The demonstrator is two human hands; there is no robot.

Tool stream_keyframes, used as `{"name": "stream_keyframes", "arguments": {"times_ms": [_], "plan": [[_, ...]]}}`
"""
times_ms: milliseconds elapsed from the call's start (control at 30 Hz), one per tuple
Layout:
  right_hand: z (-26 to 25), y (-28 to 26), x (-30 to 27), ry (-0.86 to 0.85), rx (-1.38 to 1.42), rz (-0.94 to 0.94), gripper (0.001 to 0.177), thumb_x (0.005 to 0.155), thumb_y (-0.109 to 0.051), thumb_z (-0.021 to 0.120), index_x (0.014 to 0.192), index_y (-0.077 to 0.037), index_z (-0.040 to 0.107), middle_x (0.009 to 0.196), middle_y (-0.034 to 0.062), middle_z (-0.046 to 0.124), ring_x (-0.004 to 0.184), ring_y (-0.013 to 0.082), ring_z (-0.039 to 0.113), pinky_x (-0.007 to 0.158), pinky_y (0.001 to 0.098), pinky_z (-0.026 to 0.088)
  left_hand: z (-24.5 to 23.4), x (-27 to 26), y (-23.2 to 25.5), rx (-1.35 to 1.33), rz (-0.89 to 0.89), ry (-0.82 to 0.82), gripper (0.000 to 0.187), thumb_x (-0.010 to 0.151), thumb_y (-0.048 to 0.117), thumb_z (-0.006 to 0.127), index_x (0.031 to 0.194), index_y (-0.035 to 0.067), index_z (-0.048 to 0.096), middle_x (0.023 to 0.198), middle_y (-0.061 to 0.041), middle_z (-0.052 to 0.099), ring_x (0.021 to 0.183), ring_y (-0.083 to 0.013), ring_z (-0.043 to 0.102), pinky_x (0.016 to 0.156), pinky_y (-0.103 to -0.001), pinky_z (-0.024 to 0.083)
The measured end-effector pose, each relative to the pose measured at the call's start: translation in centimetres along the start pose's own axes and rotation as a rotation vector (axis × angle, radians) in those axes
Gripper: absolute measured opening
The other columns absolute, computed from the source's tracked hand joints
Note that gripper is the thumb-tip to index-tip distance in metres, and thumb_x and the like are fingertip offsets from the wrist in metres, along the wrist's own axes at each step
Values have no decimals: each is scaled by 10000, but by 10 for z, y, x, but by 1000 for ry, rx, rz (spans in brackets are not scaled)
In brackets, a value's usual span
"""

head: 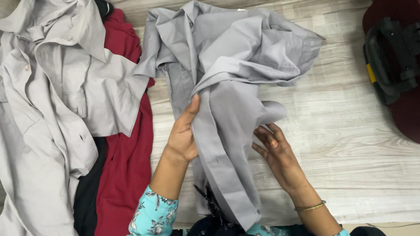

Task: The person smooths a shirt on the floor, buttons the front, and folds the sides and sleeves inward to create a rectangle.

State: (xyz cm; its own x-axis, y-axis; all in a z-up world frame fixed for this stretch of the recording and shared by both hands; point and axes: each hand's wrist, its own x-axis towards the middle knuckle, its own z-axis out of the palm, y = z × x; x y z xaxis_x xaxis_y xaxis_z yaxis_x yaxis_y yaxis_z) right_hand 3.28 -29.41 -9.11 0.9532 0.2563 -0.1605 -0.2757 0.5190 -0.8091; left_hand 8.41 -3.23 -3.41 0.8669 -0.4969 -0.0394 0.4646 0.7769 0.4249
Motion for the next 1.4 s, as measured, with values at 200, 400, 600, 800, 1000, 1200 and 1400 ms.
{"name": "stream_keyframes", "arguments": {"times_ms": [200,400,600,800,1000,1200,1400], "plan": [[-20,-23,17,157,-418,-234,292,975,-186,584,1183,3,665,1028,43,738,897,106,665,821,260,552,-13,11,-32,362,-17,208,658,1079,566,377,1526,85,431,1569,-59,489,1450,-203,453,1203,-352,358],[-67,-138,-68,299,-189,-537,286,1088,-296,684,1135,-16,719,971,68,744,829,131,686,797,277,559,-35,-5,-37,2275,78,405,737,972,552,510,1564,141,356,1673,-113,276,1564,-330,207,1244,-536,125],[-163,-155,-106,774,-1348,31,339,1033,-321,729,1209,-33,752,954,186,762,845,314,721,817,388,557,-78,-58,-32,2270,198,511,827,923,472,637,1588,111,303,1664,-153,214,1543,-348,166,1218,-577,59],[-166,-127,-110,832,-1804,303,403,934,-374,758,1278,-165,767,1102,181,778,1002,374,721,847,486,573,-85,-111,-4,2197,145,437,490,850,144,618,1337,110,576,1613,-124,368,1527,-322,294,1235,-544,174],[-116,-119,-54,662,-1459,-52,641,941,-427,720,1433,-33,601,1334,238,670,1136,397,677,902,461,553,-45,-123,-1,2177,-58,553,183,826,62,624,974,93,728,1288,-50,630,1212,-281,583,1007,-454,456],[-156,-111,38,546,-1110,-238,767,996,-255,773,1592,43,394,1300,280,633,1122,306,672,917,399,552,-23,-74,0,1817,103,459,298,956,199,668,1206,36,668,1177,-121,719,919,-273,745,767,-376,588],[-162,-131,75,574,-742,-290,494,937,-38,703,1414,33,594,992,-20,595,812,51,551,664,200,436,-56,9,-23,1366,340,529,841,853,122,760,1529,53,264,1188,-153,650,995,-185,687,790,-296,580]]}}
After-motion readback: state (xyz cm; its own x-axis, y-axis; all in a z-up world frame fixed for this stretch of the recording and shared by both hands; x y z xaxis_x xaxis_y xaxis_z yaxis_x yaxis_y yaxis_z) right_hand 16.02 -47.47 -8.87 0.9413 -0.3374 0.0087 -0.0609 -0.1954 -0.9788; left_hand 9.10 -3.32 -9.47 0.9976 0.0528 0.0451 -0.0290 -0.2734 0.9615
